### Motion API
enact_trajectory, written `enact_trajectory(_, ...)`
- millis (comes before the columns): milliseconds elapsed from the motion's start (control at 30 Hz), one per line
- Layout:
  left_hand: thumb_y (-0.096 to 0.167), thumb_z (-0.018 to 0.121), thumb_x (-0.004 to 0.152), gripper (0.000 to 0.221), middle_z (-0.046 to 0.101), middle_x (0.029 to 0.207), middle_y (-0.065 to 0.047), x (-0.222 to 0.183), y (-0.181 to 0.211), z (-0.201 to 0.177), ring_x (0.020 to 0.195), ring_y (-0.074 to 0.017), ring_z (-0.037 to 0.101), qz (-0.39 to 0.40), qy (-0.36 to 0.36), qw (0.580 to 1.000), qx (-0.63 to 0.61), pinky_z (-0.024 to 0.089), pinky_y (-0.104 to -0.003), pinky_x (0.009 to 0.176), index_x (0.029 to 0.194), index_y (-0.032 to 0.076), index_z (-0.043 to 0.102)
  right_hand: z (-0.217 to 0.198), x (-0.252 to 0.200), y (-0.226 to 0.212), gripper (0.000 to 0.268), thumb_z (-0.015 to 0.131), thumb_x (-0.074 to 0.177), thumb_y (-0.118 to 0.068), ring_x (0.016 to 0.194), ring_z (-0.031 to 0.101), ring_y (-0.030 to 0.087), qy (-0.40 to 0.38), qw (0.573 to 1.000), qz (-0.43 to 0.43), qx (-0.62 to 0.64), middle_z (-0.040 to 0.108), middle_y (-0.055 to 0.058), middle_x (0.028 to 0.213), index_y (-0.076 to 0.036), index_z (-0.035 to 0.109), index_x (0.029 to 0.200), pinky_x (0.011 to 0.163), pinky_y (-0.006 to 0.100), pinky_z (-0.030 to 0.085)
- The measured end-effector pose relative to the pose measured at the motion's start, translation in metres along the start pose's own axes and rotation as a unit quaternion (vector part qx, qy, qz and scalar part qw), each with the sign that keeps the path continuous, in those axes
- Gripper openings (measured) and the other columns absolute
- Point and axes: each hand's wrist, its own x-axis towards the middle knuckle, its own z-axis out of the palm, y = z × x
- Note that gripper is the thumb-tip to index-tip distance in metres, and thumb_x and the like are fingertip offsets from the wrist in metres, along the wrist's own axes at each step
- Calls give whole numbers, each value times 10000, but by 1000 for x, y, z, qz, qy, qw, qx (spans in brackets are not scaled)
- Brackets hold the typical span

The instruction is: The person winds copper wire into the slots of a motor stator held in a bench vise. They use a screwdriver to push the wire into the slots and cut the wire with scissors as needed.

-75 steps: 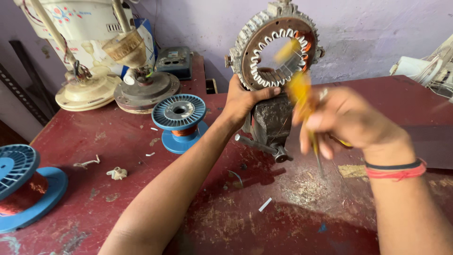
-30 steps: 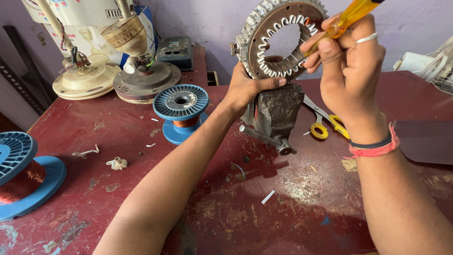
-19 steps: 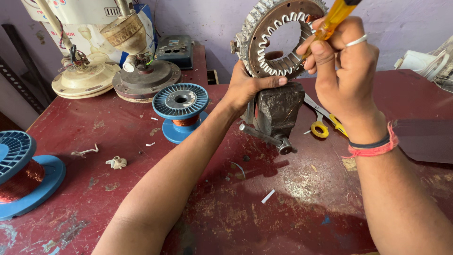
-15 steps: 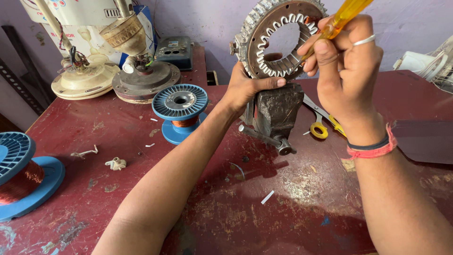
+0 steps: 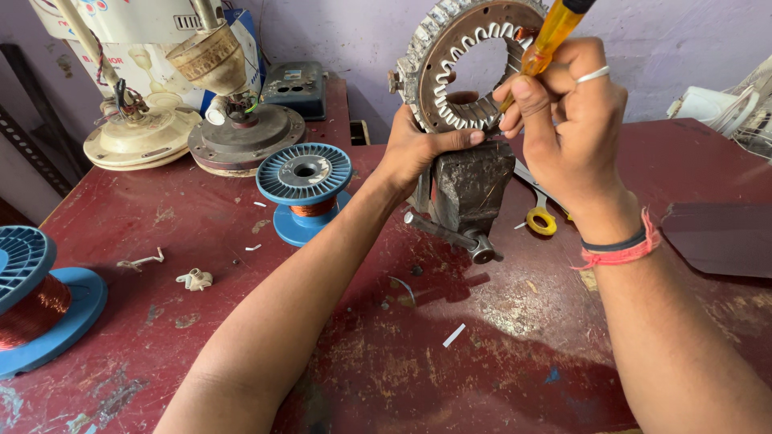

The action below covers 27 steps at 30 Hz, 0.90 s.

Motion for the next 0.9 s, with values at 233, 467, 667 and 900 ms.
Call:
enact_trajectory(233, 66, 914, 705, 632, 756, 1129, -168, -1, 4, 1, 1017, -224, 740, -6, -6, 1000, 17, 626, -370, 940, 1262, -64, 646, -3, 0, 0, 205, 548, 1214, -91, 729, 681, 120, 14, 1000, 0, -7, 720, 168, 1005, 49, 398, 1209, 625, 226, 556)
enact_trajectory(467, 75, 897, 717, 578, 757, 1100, -167, -2, 5, 2, 971, -214, 747, -8, -6, 1000, 21, 630, -358, 909, 1224, -60, 654, -9, -4, 10, 251, 549, 1254, -135, 720, 689, 130, 37, 999, -1, 17, 726, 171, 991, 38, 381, 1187, 645, 224, 561)
enact_trajectory(667, 60, 879, 740, 458, 774, 1010, -164, -3, 5, 3, 870, -206, 752, -14, 0, 1000, 28, 637, -346, 831, 1136, -83, 700, -12, -7, 17, 306, 569, 1263, -205, 708, 692, 146, 57, 997, 25, 51, 718, 184, 975, 18, 364, 1221, 637, 238, 565)
enact_trajectory(900, 71, 882, 737, 479, 772, 1014, -176, -5, 5, 4, 863, -218, 756, -34, 1, 999, 9, 646, -360, 815, 1148, -93, 701, -27, -12, 37, 282, 557, 1241, -237, 656, 671, 223, 147, 977, 15, 154, 693, 217, 976, -36, 362, 1276, 567, 308, 535)
